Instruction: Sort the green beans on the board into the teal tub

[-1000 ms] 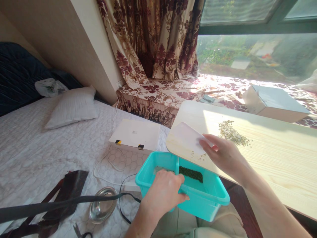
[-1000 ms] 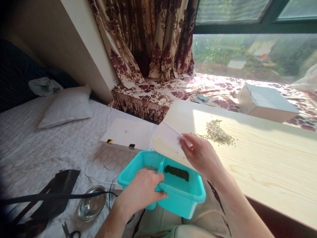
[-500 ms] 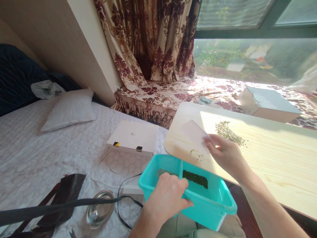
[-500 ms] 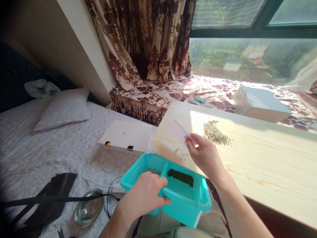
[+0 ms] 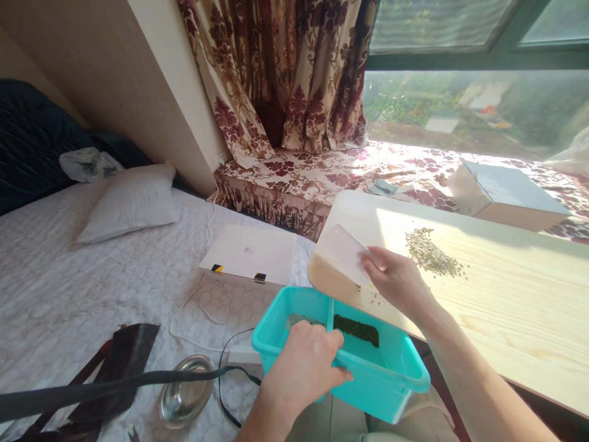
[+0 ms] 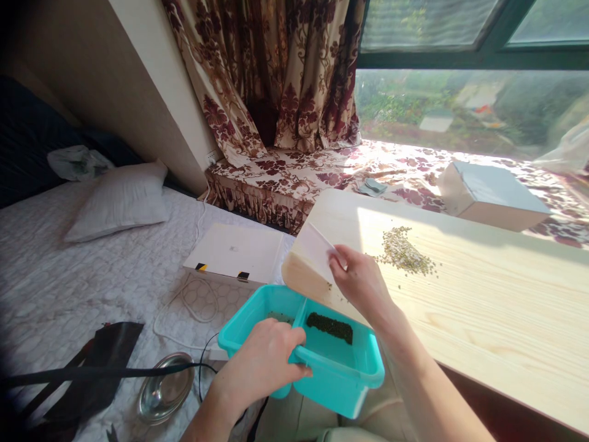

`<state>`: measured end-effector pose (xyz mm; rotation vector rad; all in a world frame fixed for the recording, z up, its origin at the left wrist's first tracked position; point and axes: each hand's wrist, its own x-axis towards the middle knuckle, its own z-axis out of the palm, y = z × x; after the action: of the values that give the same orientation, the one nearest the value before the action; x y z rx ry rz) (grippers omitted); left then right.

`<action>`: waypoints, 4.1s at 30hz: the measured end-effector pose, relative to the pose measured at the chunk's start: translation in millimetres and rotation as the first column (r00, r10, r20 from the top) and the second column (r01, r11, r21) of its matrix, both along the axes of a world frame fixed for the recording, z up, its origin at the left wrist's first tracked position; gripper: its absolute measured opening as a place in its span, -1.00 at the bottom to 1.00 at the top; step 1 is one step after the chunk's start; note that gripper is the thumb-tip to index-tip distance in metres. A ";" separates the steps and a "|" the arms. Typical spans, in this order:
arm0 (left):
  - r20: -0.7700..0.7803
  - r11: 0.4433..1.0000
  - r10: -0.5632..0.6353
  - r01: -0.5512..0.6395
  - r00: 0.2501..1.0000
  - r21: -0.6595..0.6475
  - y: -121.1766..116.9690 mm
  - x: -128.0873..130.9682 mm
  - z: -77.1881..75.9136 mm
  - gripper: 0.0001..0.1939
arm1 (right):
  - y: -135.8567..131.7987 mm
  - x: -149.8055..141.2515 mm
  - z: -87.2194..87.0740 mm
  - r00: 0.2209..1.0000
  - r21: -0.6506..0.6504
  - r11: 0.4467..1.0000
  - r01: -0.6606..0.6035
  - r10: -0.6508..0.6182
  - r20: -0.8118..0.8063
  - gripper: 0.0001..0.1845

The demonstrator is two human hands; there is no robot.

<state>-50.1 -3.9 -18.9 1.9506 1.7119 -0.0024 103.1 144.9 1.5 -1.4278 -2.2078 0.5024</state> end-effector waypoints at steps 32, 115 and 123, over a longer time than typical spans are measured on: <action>-0.003 0.998 0.057 -0.057 0.998 -0.033 -1.3 -12.6 9.0 -0.71 | -3.1 -14.8 3.0 0.999 -0.056 0.997 -0.049 0.049 -0.001 -0.73; -0.058 0.999 -0.035 0.037 0.998 0.033 -0.5 -8.7 20.4 -0.71 | 4.8 -6.5 -3.5 0.995 -0.098 0.993 -0.063 0.055 -0.084 -0.69; -0.053 0.998 -0.038 0.040 0.998 0.053 -1.7 -8.5 17.0 -0.71 | -0.7 -8.3 0.4 0.992 -0.118 0.988 -0.099 0.089 -0.085 -0.69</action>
<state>-58.6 -5.6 -1.9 2.0403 1.7236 -0.0215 94.9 144.2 1.9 -1.3436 -2.2215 0.7256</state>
